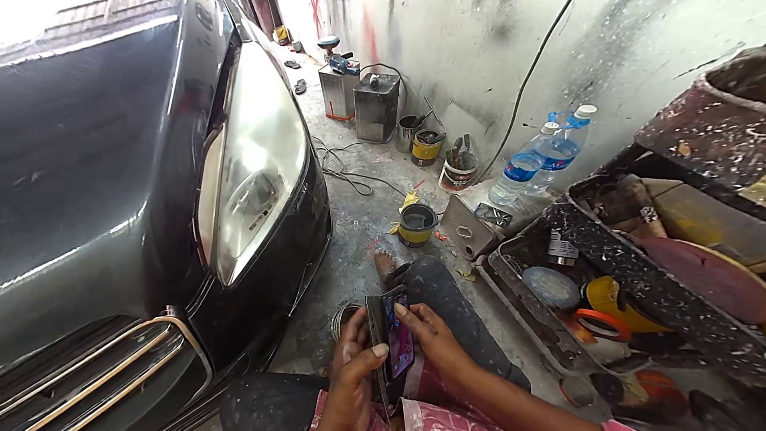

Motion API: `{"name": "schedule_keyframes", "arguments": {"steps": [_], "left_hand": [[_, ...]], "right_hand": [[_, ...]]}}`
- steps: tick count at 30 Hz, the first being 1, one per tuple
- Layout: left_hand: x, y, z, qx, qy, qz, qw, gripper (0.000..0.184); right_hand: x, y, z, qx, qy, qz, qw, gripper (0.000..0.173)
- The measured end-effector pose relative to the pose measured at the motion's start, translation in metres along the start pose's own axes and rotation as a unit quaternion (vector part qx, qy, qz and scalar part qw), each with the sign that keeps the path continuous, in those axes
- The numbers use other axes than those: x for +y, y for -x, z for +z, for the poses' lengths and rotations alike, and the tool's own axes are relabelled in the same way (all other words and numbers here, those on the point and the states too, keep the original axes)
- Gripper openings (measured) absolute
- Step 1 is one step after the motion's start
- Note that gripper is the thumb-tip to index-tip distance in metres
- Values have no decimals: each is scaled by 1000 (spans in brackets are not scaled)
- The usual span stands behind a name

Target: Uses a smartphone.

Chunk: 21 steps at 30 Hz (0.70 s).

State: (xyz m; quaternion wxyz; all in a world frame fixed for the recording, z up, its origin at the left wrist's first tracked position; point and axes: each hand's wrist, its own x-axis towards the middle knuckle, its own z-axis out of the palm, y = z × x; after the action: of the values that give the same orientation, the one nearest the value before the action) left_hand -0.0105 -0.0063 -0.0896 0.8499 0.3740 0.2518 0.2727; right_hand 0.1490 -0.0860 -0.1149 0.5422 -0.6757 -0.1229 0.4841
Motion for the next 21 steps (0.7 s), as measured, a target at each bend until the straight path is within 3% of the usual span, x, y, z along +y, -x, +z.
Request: {"name": "schedule_keyframes", "arguments": {"steps": [6,15,21], "left_hand": [[0,0,-2,-5,4,-5,1000,87],[15,-1,-14,98,90,-7,991,67],[19,2,-14,108,93,-19,990,61]], "right_hand": [[1,1,0,-2,-6,10,1000,58],[-5,11,-7,-83,-45,-27,995,32],[-1,8,-8,-84,-32,-43,995,26]]}}
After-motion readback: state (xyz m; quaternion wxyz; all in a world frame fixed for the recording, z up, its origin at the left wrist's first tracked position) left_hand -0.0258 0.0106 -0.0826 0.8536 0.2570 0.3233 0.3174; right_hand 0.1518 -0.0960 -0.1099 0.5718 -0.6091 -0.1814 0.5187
